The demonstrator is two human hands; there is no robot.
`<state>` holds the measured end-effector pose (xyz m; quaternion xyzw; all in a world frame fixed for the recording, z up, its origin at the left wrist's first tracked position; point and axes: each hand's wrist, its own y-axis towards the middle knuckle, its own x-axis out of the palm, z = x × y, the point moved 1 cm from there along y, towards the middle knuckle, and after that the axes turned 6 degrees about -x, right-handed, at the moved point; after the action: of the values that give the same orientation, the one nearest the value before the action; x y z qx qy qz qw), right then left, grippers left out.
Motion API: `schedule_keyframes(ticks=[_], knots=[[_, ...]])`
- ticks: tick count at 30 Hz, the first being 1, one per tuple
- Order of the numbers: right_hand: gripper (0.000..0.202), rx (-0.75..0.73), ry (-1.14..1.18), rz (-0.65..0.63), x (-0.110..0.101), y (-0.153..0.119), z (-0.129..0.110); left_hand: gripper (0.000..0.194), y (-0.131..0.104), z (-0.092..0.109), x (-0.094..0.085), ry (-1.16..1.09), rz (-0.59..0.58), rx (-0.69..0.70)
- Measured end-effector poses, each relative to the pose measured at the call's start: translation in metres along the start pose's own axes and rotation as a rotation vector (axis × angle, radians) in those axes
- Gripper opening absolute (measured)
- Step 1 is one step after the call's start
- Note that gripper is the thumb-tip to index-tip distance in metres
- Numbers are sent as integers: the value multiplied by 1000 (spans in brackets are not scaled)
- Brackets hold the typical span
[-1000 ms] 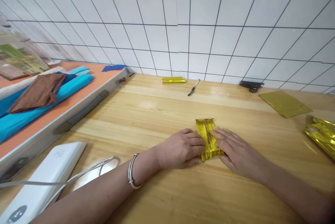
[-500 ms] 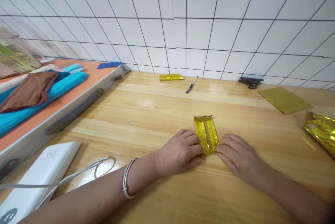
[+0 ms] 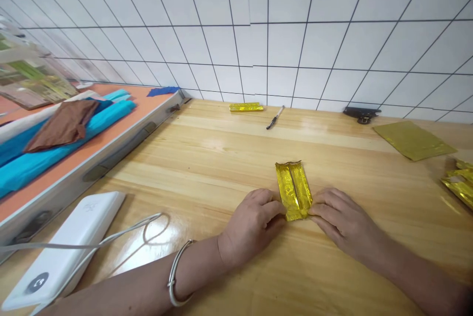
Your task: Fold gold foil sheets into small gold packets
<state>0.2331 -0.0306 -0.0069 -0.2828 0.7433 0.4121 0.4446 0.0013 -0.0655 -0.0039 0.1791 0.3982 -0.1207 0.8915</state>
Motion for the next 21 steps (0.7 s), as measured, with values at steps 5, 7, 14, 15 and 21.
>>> schedule_keyframes(ticks=[5,7,14,15,21], knots=[[16,-10,-31,11,-1,2,-9,10,-3,0,1,75,27,4],[16,-13,-26,5,-1,2,-10,11,-3,-1,2,104,22,37],[19,-6,7,-20,0,-3,-4,12,-3,-2,2,119,-4,30],[19,-5,17,-26,0,-3,-4,12,-3,-2,2,113,-6,27],[15,13,59,-7,-1,1,-5,10,-2,0,3,69,-4,-76]])
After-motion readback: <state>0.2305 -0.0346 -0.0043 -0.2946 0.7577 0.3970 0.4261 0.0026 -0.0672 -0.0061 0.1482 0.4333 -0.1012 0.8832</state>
